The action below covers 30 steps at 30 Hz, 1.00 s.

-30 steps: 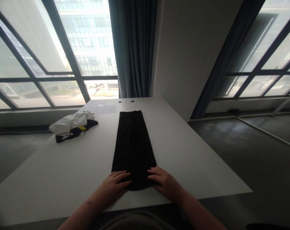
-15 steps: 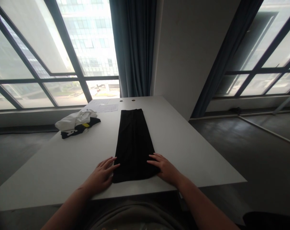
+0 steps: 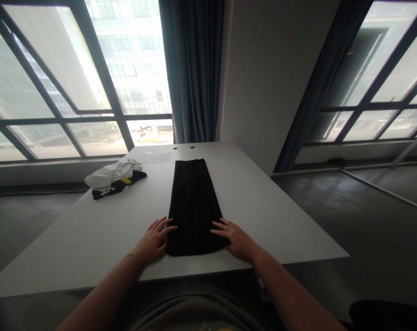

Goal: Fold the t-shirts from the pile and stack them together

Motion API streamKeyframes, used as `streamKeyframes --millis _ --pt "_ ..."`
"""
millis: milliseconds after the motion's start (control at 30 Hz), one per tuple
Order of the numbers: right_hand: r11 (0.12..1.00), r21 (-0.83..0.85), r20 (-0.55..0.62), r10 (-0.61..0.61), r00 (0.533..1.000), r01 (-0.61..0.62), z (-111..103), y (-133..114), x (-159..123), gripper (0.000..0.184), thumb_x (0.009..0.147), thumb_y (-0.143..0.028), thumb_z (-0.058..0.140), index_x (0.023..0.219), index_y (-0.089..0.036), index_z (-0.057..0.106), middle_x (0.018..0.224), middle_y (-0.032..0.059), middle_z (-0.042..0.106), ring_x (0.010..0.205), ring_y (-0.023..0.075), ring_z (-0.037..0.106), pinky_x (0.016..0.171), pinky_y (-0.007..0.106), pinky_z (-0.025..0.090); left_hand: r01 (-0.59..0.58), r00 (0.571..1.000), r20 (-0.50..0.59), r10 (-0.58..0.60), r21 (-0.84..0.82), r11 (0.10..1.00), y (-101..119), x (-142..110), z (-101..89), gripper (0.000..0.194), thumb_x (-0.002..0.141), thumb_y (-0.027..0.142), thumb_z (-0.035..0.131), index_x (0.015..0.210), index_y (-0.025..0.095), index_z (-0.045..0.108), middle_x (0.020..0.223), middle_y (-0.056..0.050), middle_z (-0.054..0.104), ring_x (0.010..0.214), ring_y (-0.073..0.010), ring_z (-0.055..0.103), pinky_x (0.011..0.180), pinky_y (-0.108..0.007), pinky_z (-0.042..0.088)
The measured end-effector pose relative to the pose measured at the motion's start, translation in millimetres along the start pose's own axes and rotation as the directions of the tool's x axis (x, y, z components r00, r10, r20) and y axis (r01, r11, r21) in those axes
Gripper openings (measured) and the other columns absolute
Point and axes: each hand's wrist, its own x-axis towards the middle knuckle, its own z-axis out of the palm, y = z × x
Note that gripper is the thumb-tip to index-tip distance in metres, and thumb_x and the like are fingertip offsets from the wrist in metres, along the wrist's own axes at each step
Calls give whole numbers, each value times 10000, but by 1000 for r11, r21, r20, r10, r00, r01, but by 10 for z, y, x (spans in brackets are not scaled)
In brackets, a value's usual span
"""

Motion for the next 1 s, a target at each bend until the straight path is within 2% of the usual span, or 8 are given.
streamKeyframes --millis 100,233,367,467,633,733,833,1000 --pt "1000 6 -6 -4 1000 4 -6 -6 -3 864 668 -42 563 1481 -332 596 1634 -2 436 1567 306 285 1267 585 258 -62 998 22 63 -9 998 40 -53 -22 630 858 343 709 1471 316 565 1604 -61 470 1521 -335 363 1281 -584 244" --pt "1000 17 -36 -12 999 13 10 3 -11 847 663 -45 568 1462 -321 618 1619 6 463 1559 303 305 1266 578 266 -22 999 -28 22 -23 999 80 -95 3 595 863 208 641 1447 309 584 1535 -51 552 1457 -295 455 1246 -530 345" --pt "999 42 -70 -11 997 14 33 14 -20 832 657 -44 574 1445 -304 636 1600 27 492 1546 304 334 1261 583 276 -6 999 -38 4 -70 998 68 -100 6 566 806 90 567 1325 293 669 1503 -35 582 1395 -271 523 1202 -474 422" --pt "999 48 -96 -14 995 18 48 21 -20 821 649 -38 568 1426 -289 652 1586 41 510 1534 298 360 1257 578 290 -14 999 -34 11 -76 997 66 -103 -21 523 802 107 586 1280 288 694 1506 -41 577 1391 -283 527 1202 -481 421" --pt "999 44 -143 -22 989 29 82 50 -19 785 667 -32 553 1410 -259 665 1561 57 541 1513 283 400 1249 558 325 -50 998 -28 49 -40 998 120 -114 -49 473 854 299 705 1326 290 674 1492 -64 587 1393 -313 519 1185 -519 429" --pt "999 30 -146 -30 989 35 100 76 -23 795 661 -32 552 1416 -257 660 1563 57 538 1513 286 401 1247 560 331 -88 996 -29 87 -15 996 147 -135 -34 504 853 203 666 1347 307 667 1470 -40 615 1399 -285 516 1206 -500 409" --pt "999 24 -144 -40 989 43 112 97 -26 808 653 -35 557 1424 -256 654 1570 58 530 1515 292 397 1247 563 331 -45 999 -22 44 -29 999 137 -161 -2 612 811 63 566 1356 321 667 1478 -11 616 1403 -254 522 1216 -475 408" --pt "999 5 -130 -37 991 38 103 77 -33 877 623 -14 523 1461 -254 620 1583 50 516 1522 276 386 1261 548 312 64 997 -43 -66 -41 997 89 -169 39 548 880 109 535 1363 330 672 1513 -19 582 1392 -265 534 1180 -503 454"
